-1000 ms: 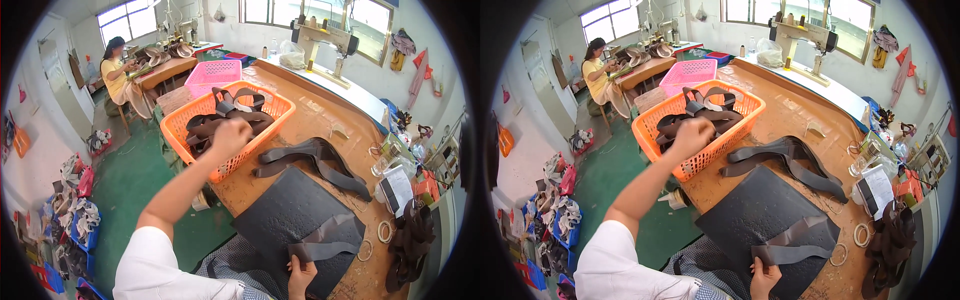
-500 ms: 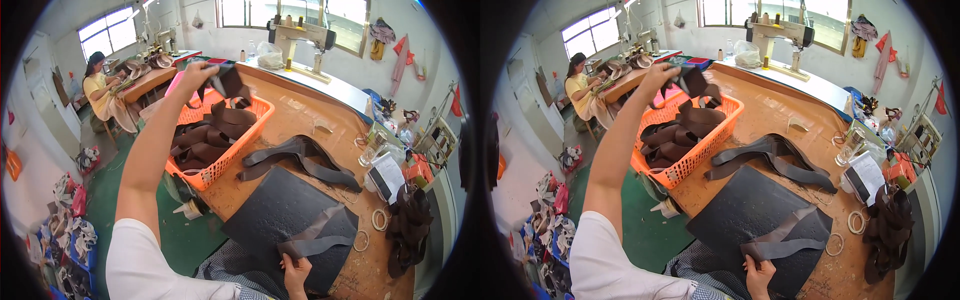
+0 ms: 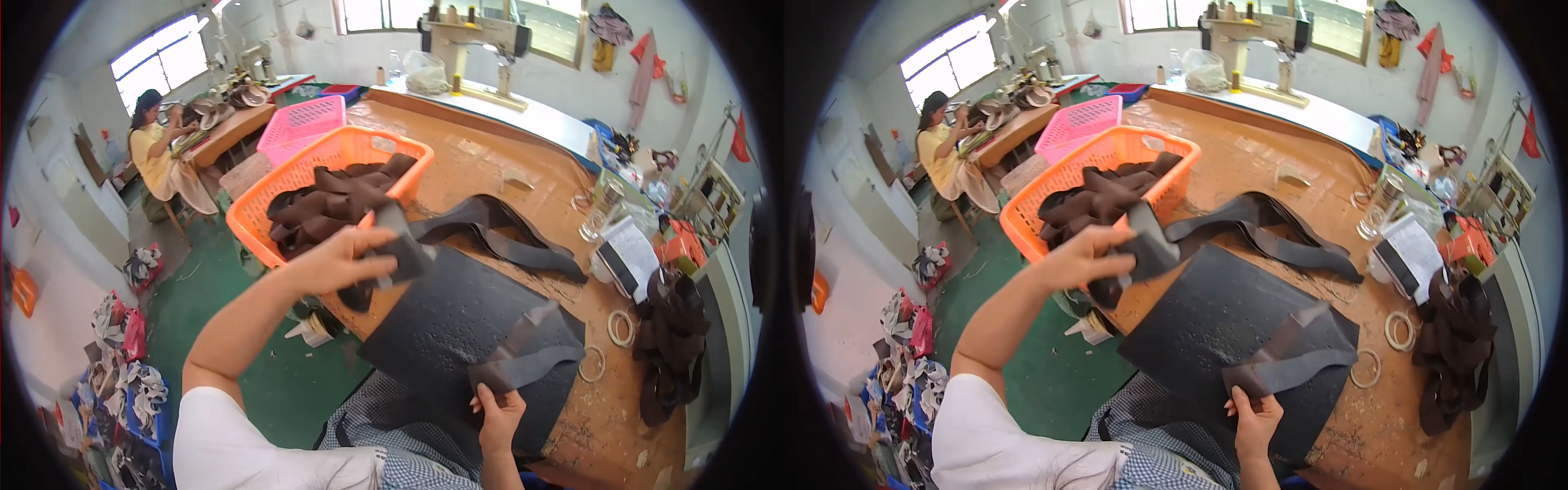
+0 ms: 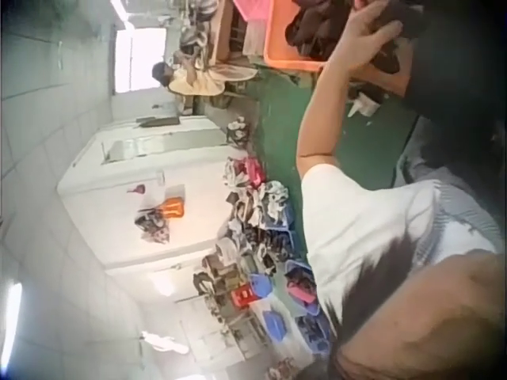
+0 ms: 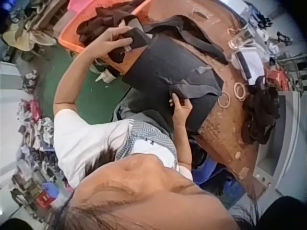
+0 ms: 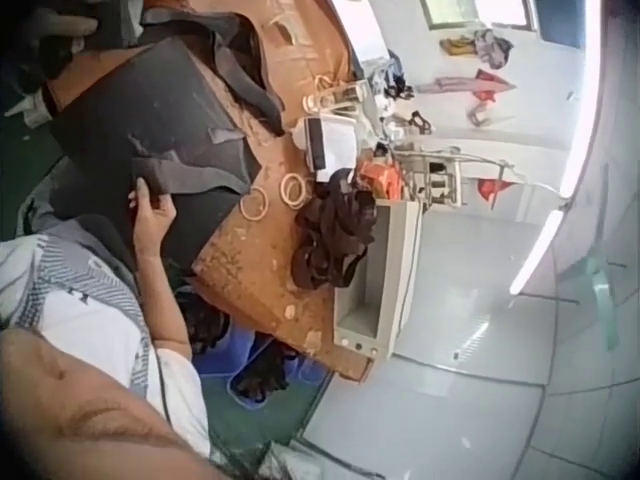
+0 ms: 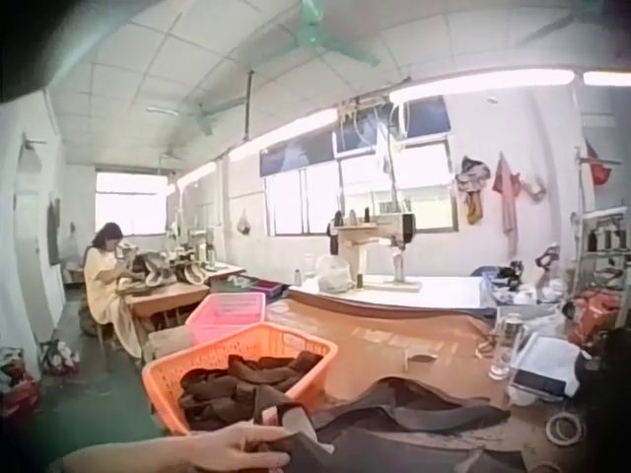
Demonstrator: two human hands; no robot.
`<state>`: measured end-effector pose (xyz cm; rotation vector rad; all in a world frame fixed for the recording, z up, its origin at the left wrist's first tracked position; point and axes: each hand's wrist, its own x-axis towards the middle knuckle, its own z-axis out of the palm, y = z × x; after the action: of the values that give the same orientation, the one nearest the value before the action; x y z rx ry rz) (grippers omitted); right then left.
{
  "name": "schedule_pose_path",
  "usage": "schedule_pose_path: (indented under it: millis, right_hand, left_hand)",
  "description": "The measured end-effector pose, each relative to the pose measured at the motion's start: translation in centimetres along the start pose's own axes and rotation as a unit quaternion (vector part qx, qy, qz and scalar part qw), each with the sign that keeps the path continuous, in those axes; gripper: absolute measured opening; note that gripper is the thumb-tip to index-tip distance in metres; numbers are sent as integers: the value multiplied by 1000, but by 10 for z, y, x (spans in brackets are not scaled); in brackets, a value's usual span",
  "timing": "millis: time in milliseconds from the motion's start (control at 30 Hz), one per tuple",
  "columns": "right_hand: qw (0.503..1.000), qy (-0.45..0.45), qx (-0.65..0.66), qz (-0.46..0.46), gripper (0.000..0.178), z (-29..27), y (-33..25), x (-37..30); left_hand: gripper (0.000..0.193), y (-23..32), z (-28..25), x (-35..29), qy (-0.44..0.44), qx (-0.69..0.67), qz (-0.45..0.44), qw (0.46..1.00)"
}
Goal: Aligning and folding leather shoe upper components on a workbench.
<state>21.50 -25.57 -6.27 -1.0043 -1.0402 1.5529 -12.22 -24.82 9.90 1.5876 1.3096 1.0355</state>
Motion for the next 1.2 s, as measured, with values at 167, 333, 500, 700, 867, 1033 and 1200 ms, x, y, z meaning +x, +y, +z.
schedule_pose_path:
  millis: [167,333,500,700,867,1033,1200]
  right_hand:
    - [986,103,-16,-129,13,-2,-27,7]
    - [977,122,-58,-163,14,-10,-35,5]
    - [913,55,-238,-328,17,7,-13,8]
    - [781,-15,-460,-423,19,5,7,8]
    - [724,-25,-515,-459,23,-1,-3,19]
    - [715,-37,-521,-464,20,-8,3,31]
    - [749,-36,-532,-393,18,-9,2,33]
  left_hand:
    - [46,-58,77,-20,-194,-122,-88,969]
    - [44,-79,95,-24,-213,6,-95,973]
    - [44,-85,101,-32,-172,76,-16,982]
    - [58,-56,76,-59,-126,248,3,961]
    - [63,-56,64,-91,-190,400,77,893]
    - [52,-94,61,-106,-40,492,164,854]
    - [8,-49,46,-96,-158,165,86,970]
